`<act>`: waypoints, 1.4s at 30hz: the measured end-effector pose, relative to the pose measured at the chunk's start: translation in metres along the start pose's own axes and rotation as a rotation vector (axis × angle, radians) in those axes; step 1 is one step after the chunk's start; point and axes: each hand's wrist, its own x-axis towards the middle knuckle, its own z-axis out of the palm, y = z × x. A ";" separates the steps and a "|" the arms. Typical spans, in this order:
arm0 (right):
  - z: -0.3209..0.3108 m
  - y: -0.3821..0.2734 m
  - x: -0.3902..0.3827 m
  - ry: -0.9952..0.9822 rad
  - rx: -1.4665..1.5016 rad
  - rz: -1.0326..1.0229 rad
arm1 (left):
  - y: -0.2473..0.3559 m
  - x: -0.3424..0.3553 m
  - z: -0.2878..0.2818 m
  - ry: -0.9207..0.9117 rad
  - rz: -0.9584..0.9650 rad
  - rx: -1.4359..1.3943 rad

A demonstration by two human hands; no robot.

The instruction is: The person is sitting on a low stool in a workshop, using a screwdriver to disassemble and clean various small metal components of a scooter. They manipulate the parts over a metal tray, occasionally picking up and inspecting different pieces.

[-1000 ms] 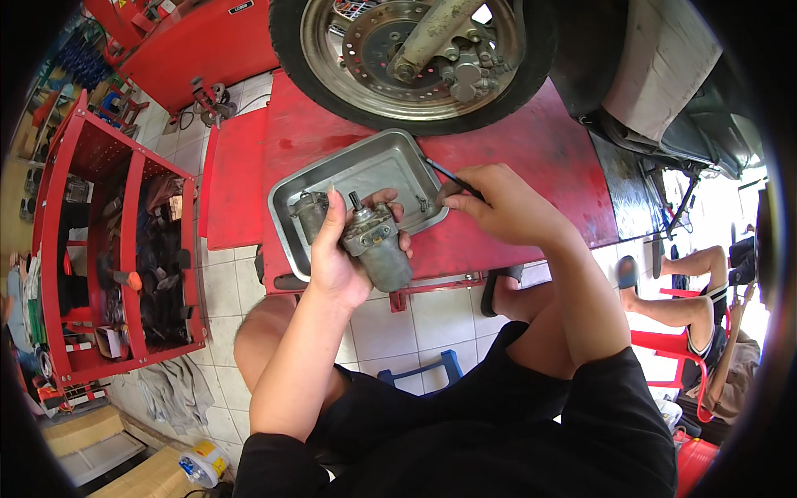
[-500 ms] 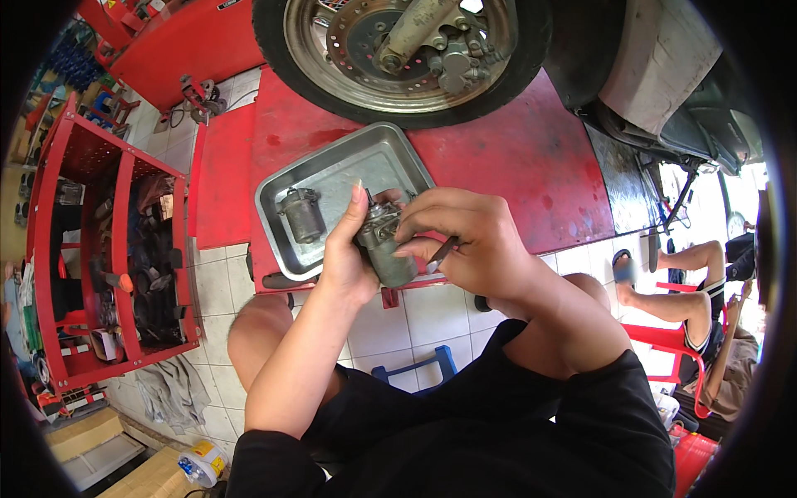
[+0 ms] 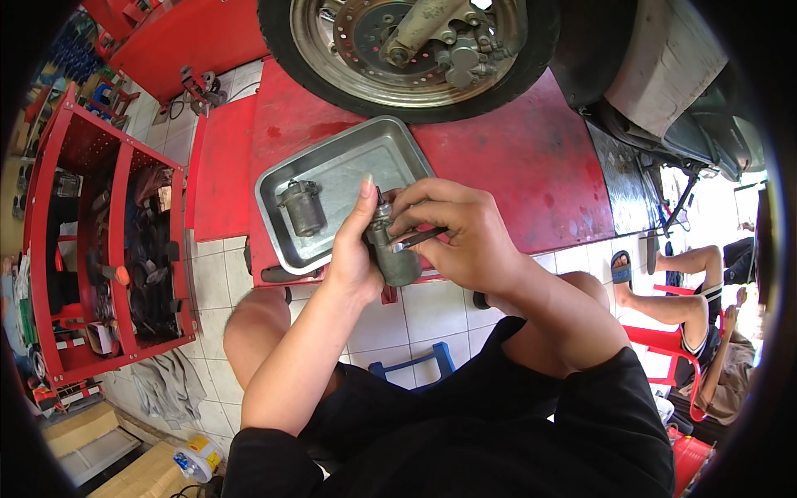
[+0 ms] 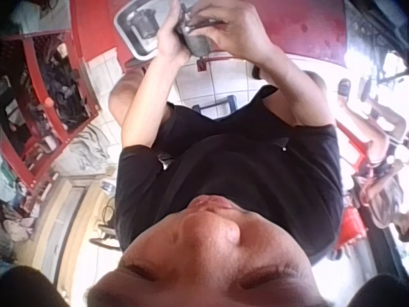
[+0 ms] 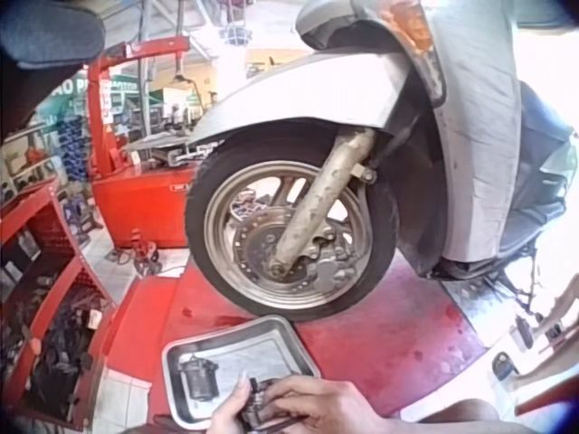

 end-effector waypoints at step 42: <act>0.014 0.007 0.001 0.055 -0.036 -0.128 | -0.003 -0.003 -0.016 0.098 -0.104 -0.040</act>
